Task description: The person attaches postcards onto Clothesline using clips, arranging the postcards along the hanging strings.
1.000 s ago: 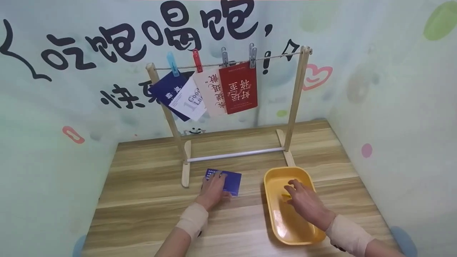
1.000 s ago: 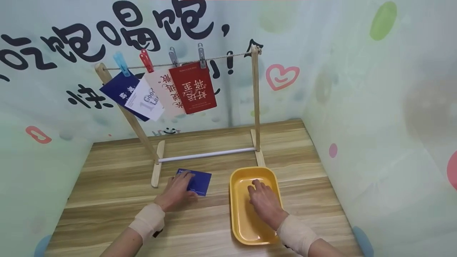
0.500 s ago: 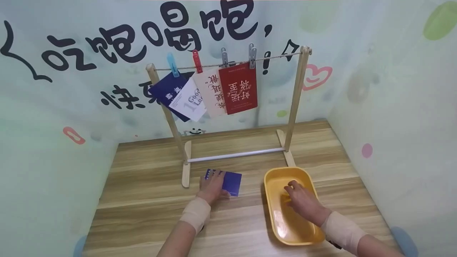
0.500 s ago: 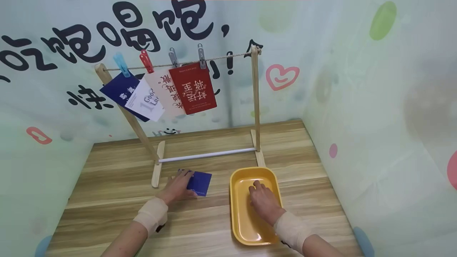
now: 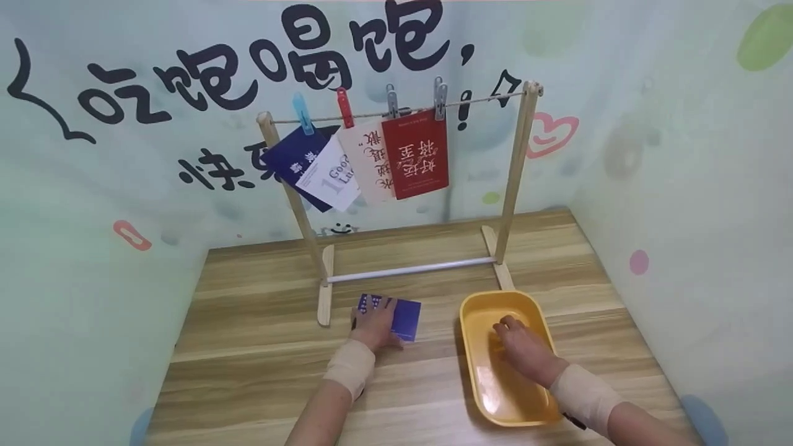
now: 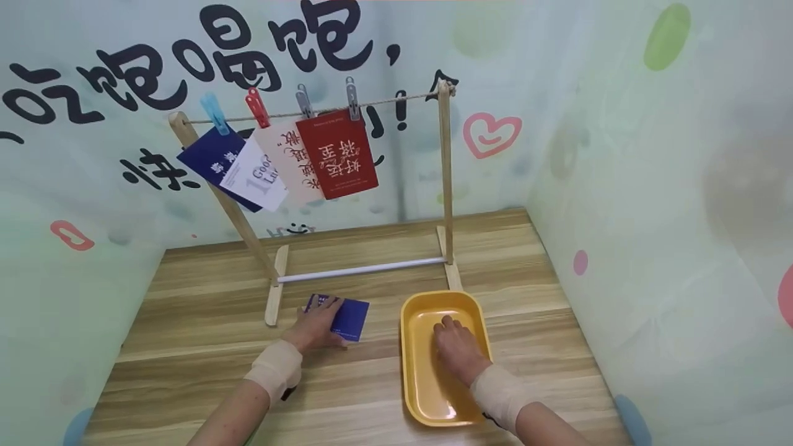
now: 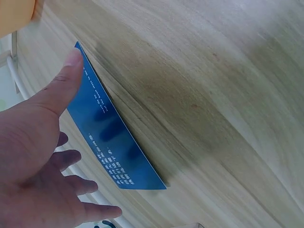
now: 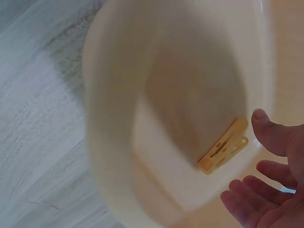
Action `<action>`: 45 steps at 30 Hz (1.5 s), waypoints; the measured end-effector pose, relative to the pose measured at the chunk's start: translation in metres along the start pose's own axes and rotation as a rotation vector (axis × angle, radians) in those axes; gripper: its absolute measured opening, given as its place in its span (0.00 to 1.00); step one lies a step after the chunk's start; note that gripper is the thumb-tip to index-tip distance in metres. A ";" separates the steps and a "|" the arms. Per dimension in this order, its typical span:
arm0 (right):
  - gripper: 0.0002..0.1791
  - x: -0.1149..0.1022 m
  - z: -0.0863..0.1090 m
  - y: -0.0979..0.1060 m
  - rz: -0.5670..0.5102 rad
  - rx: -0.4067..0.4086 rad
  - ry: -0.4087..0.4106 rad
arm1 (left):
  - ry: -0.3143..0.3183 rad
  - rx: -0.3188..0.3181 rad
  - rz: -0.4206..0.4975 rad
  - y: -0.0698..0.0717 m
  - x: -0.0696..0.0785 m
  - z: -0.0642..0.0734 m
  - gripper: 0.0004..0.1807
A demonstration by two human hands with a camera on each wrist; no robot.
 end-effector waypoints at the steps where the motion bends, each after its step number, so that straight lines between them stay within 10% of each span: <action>1: 0.26 0.001 0.000 -0.001 0.002 -0.002 0.002 | 0.005 0.002 -0.005 0.000 0.000 0.000 0.54; 30: 0.15 0.005 0.001 -0.017 -0.022 -0.119 -0.030 | 0.039 0.078 -0.133 -0.004 0.000 -0.013 0.44; 45: 0.12 -0.002 0.000 -0.016 0.094 -0.092 0.003 | 0.080 0.029 -0.185 -0.014 -0.011 -0.017 0.59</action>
Point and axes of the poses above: each hand's wrist, its own z-axis away from the middle knuckle, its own y-axis out of the back of the hand, x = y × z, the point moved 8 cm from there along -z, towards the middle knuckle, and after that the axes turned 11 degrees about y, right-handed, at the moved point
